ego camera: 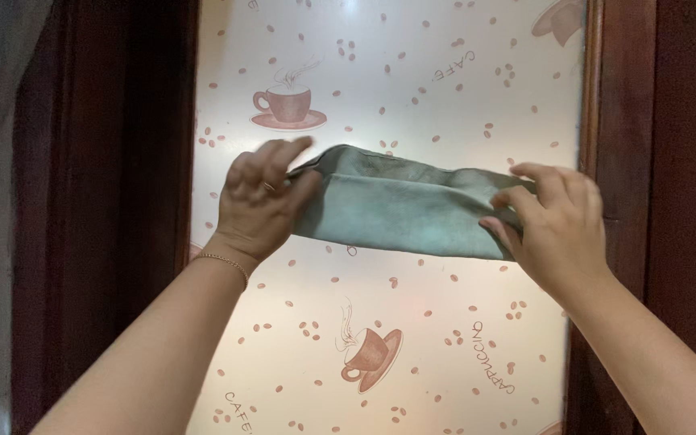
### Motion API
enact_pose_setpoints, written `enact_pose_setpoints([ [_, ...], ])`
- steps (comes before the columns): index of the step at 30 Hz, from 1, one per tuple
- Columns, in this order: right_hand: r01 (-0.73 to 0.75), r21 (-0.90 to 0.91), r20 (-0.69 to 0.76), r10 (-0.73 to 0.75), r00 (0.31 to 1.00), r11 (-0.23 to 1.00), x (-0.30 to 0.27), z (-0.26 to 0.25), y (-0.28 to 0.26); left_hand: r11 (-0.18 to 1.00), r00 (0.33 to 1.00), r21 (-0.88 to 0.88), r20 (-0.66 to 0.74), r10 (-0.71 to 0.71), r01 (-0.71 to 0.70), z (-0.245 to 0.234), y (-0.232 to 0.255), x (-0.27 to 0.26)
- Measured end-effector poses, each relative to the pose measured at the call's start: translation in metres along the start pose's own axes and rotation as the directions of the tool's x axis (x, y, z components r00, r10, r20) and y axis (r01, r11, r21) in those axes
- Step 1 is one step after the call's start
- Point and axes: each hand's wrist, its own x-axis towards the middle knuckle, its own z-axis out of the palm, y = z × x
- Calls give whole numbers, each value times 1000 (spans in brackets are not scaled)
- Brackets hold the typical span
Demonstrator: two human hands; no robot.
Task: The person wipes a frosted glass window with a light blue cloth. They fold the cloth multiple times and wipe the surface in various directions, covering the entire visible area of the window.
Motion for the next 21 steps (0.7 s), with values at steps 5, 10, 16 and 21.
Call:
enact_pose_setpoints([
  [5, 119, -109, -77, -128, 989, 987, -10, 8, 5, 997, 990, -29, 118, -74, 78, 2, -8, 13],
  [10, -330, 207, 305, 259, 916, 921, -3, 20, 19, 902, 880, -165, 345, -326, 399, 4, -18, 20],
  [16, -519, 211, 433, 397, 809, 828, 28, 8, 24, 863, 795, -108, 458, -397, 493, 10, -22, 44],
  [21, -508, 57, 385, 450, 806, 860, 39, 7, 11, 919, 925, -131, 132, -356, 372, 20, -6, 41],
])
